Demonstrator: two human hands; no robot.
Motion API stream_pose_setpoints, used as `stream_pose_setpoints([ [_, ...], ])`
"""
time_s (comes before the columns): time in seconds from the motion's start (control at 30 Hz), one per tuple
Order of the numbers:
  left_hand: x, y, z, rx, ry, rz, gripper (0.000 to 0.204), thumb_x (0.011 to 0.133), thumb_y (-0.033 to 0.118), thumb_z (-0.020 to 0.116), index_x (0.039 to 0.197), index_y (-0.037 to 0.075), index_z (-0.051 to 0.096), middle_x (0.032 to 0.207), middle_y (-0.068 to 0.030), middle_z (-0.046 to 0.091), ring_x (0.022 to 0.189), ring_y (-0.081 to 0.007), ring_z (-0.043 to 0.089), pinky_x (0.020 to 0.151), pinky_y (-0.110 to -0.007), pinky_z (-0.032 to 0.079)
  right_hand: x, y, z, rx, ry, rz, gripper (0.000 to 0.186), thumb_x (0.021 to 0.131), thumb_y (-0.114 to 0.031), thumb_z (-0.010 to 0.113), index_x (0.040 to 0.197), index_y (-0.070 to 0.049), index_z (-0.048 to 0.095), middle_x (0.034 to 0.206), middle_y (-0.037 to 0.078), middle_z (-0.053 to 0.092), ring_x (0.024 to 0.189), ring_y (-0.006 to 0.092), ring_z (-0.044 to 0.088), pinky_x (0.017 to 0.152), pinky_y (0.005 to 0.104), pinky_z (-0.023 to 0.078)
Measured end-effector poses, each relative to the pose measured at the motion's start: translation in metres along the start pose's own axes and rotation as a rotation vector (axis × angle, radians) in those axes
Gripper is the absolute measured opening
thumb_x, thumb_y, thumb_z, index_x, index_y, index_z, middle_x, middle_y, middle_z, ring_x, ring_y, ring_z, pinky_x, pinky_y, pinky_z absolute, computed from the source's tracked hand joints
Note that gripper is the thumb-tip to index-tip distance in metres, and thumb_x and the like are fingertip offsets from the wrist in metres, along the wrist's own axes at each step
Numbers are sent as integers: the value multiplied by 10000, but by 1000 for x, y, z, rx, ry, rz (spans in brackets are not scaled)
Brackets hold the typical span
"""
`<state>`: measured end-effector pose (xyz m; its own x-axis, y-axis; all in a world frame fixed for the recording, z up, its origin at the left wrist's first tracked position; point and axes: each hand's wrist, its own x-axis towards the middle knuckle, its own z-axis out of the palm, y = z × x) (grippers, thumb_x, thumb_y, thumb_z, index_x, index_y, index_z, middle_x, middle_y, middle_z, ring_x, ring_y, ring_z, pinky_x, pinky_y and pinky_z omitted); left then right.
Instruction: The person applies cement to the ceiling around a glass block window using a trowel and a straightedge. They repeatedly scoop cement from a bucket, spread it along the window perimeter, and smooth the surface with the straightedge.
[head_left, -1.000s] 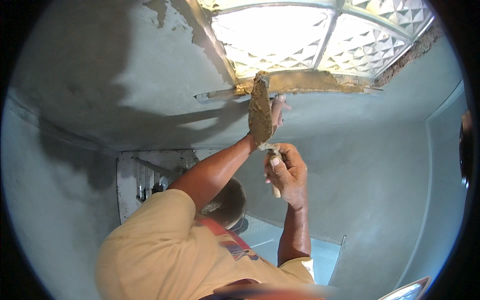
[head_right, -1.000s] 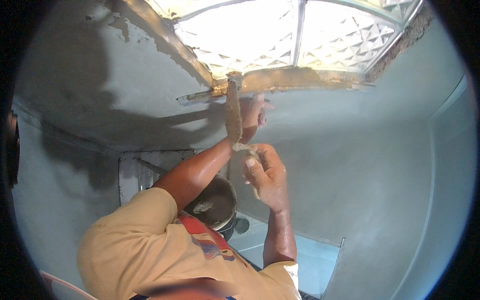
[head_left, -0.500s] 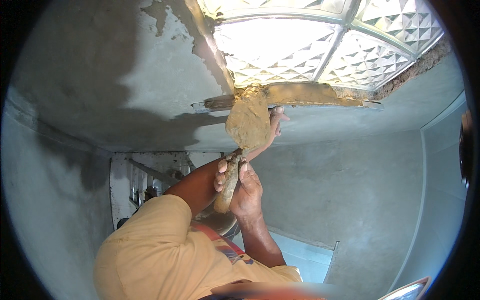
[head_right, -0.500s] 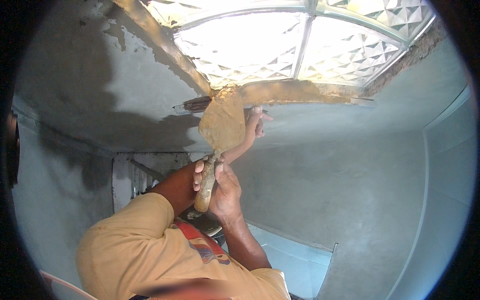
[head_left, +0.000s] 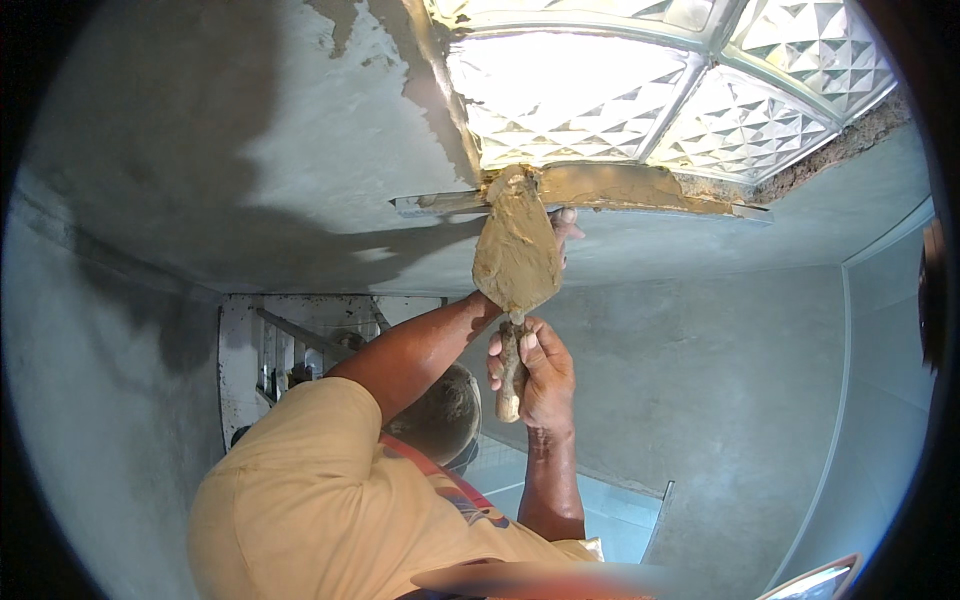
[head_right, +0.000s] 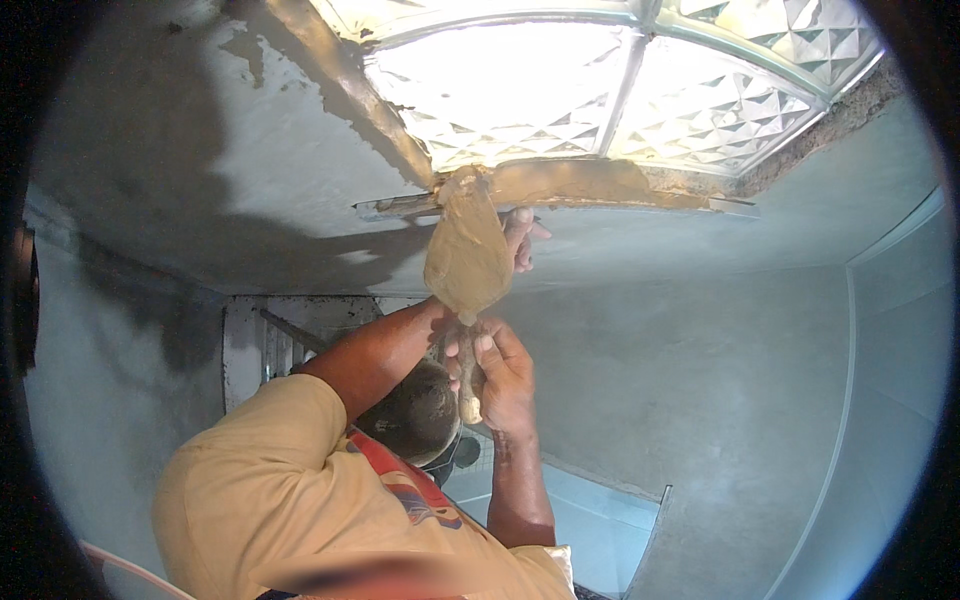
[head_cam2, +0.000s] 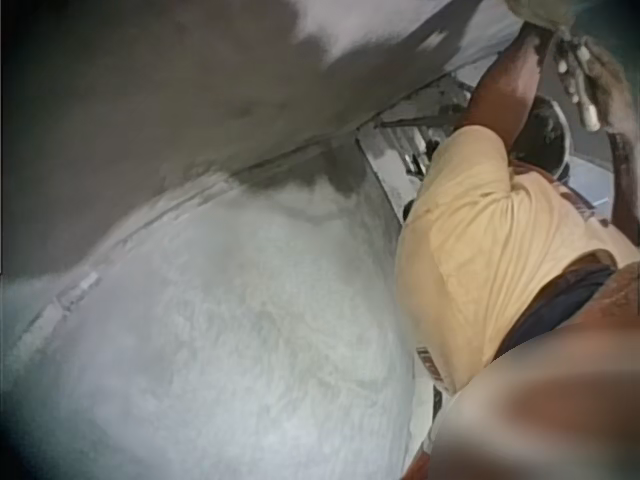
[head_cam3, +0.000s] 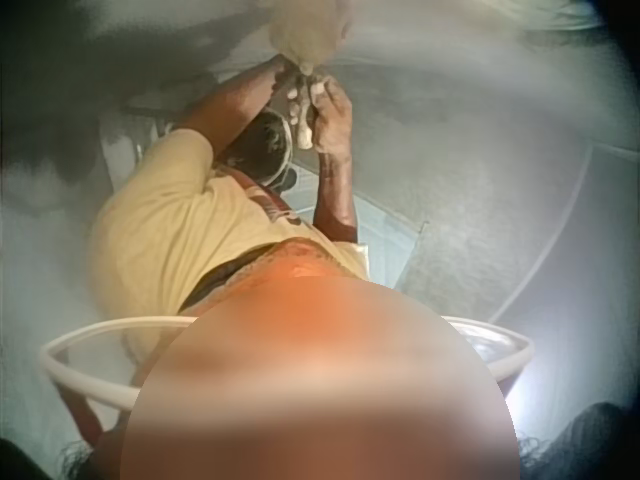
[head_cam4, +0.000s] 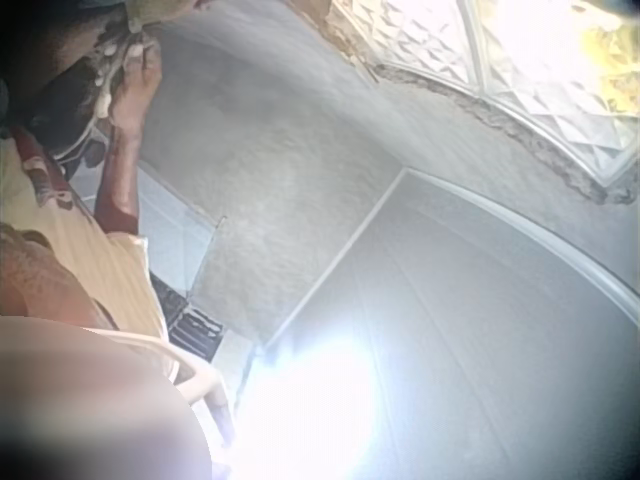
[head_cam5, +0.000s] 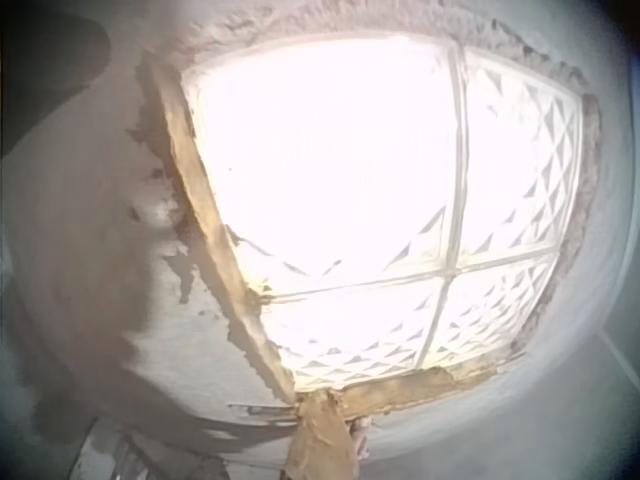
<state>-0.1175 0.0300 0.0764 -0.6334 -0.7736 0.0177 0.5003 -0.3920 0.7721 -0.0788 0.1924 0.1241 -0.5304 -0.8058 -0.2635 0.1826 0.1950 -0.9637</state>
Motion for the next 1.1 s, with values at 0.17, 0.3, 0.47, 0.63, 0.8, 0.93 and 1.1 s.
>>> stream_pose_setpoints([
  [0.17, -4, 2, -3, 30, -16, -19, 729, 1068, 711, 530, 968, 27, 762, 651, 22, 495, 612, -94, 520, 589, -304, 455, -35, -11, -12, 11, -38, 52, 344, 1120, -286, 595, 1240, 37, 584, 941, 190, 680, 651, 217, 618, 525, 330, 528],
  [0.3, -12, 3, 5, -26, 16, -10, 716, 1075, 702, 521, 981, 33, 761, 658, 27, 471, 613, -97, 508, 586, -304, 444, -38, -22, -10, -95, -113, 26, 347, 1154, -280, 531, 1313, 23, 592, 951, 135, 697, 668, 182, 629, 574, 316, 530],
  [0.47, -4, -3, 5, -3, 28, 38, 697, 1079, 681, 532, 947, 35, 757, 642, 18, 528, 567, -96, 520, 545, -298, 429, -14, -21, 1, -53, -73, 82, 361, 1159, -298, 527, 1297, 30, 591, 963, 136, 691, 674, 178, 628, 563, 309, 542],
  [0.63, -7, 7, 5, 35, 71, 85, 683, 1078, 666, 547, 900, 40, 755, 621, 8, 558, 538, -96, 527, 520, -295, 419, -12, -22, 17, -3, -27, 113, 342, 1142, -275, 562, 1266, 43, 564, 921, 185, 671, 644, 205, 614, 509, 323, 537],
  [0.8, -7, -1, 3, 52, 76, 58, 665, 1087, 645, 542, 905, 44, 760, 639, -2, 568, 576, -106, 553, 564, -316, 455, -33, -34, 13, -65, -59, 177, 341, 1150, -284, 526, 1282, 27, 570, 926, 145, 670, 653, 181, 617, 541, 304, 533],
  [0.93, -3, -9, 3, -37, 42, 86, 646, 1090, 634, 555, 898, 53, 763, 650, 13, 559, 601, -117, 561, 597, -320, 474, -25, -31, 8, 7, -68, 95, 332, 1143, -273, 543, 1266, 34, 570, 909, 163, 668, 628, 189, 610, 512, 306, 524],
  [1.1, 7, -23, 12, -123, 103, 162, 635, 1086, 646, 562, 963, 56, 762, 655, 24, 574, 596, -109, 569, 588, -297, 489, -3, -33, 20, 61, -21, 98, 327, 1129, -245, 565, 1273, 49, 555, 900, 197, 669, 616, 209, 608, 483, 313, 520],
])
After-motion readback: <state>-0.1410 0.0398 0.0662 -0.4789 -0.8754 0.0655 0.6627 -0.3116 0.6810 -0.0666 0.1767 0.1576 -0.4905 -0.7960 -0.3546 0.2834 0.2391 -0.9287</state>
